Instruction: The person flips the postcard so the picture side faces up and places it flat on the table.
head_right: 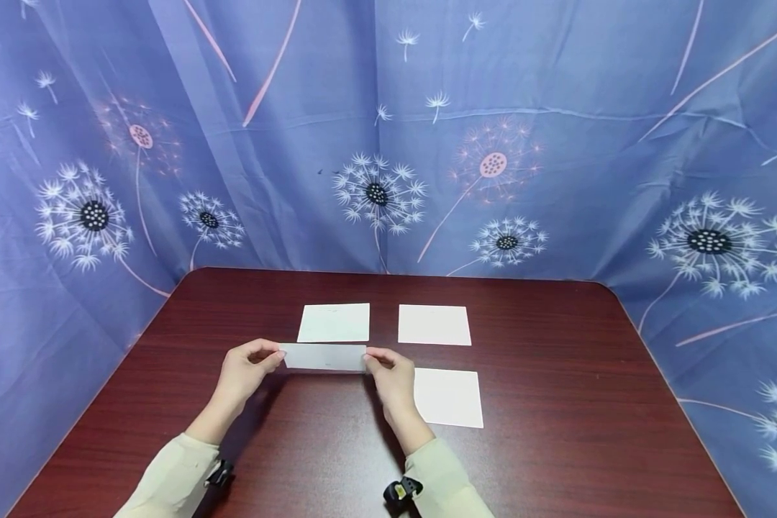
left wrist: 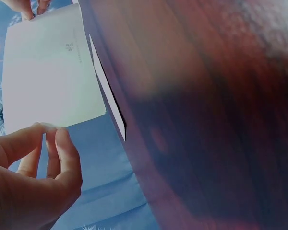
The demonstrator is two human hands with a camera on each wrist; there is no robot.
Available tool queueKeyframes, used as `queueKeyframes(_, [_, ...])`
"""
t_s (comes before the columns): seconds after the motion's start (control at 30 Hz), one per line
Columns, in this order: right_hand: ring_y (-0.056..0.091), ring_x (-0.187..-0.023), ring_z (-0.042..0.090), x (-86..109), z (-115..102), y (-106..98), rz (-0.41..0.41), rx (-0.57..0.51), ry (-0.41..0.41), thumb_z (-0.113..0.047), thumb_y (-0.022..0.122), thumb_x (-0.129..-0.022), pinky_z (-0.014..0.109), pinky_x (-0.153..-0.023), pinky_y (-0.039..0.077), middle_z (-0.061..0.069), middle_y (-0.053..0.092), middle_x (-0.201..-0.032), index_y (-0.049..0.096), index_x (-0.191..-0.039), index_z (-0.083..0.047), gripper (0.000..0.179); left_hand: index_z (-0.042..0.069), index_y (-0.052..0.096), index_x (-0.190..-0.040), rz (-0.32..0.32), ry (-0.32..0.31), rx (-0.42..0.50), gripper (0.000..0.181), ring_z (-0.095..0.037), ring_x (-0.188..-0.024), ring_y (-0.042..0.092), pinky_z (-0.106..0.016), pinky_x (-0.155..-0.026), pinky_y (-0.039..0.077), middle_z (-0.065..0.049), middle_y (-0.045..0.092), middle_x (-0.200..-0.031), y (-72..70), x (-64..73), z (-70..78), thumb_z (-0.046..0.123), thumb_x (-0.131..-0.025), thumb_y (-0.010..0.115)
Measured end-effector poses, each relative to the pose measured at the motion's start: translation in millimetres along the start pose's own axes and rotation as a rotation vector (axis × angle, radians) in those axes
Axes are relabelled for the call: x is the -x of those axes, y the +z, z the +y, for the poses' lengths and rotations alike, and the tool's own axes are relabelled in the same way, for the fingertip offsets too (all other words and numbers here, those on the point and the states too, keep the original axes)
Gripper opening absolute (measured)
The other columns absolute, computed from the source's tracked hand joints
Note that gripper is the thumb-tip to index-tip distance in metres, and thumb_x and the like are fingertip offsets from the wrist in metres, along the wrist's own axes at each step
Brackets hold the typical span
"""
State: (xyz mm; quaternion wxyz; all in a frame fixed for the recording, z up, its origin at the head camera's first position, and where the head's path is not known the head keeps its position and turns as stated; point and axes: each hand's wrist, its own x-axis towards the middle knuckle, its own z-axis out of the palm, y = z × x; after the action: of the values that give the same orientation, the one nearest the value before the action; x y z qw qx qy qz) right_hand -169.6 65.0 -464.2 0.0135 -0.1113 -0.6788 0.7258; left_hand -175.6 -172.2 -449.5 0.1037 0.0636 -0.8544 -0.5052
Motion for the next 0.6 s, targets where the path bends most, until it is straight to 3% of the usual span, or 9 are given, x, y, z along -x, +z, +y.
queueKeyframes(0.2, [0.063, -0.078, 0.009, 0.0, 0.7, -0.4, -0.008, -0.010, 0.001, -0.001, 0.067, -0.086, 0.020, -0.073, 0.052, 0.012, 0.071, -0.095, 0.069, -0.104, 0.009, 0.021, 0.002, 0.075, -0.086, -0.003, 0.008, 0.031, 0.006, -0.009, -0.069, 0.060, -0.017, -0.061, 0.046, -0.009, 0.072, -0.080, 0.8, 1.1, -1.7, 0.002, -0.080, 0.075])
queueKeyframes(0.5, [0.064, -0.087, 0.014, -1.0, 2.3, -1.3, 0.002, 0.021, 0.001, 0.001, 0.063, -0.087, 0.023, -0.077, 0.051, 0.015, 0.071, -0.098, 0.071, -0.103, 0.006, 0.019, 0.002, 0.076, -0.088, 0.001, 0.078, -0.018, 0.010, -0.005, -0.065, 0.059, -0.017, -0.057, 0.044, -0.012, 0.073, -0.083, 1.5, 0.7, -5.7, -0.002, -0.079, 0.074])
queueKeyframes(0.6, [0.064, -0.087, 0.016, -2.4, 2.8, -1.7, 0.003, 0.005, -0.002, 0.001, 0.061, -0.086, 0.027, -0.080, 0.052, 0.017, 0.070, -0.100, 0.070, -0.103, 0.008, 0.020, 0.001, 0.076, -0.088, -0.013, 0.063, -0.014, 0.010, -0.004, -0.064, 0.057, -0.017, -0.056, 0.044, -0.012, 0.072, -0.081, 1.6, -0.1, -6.4, -0.003, -0.080, 0.072])
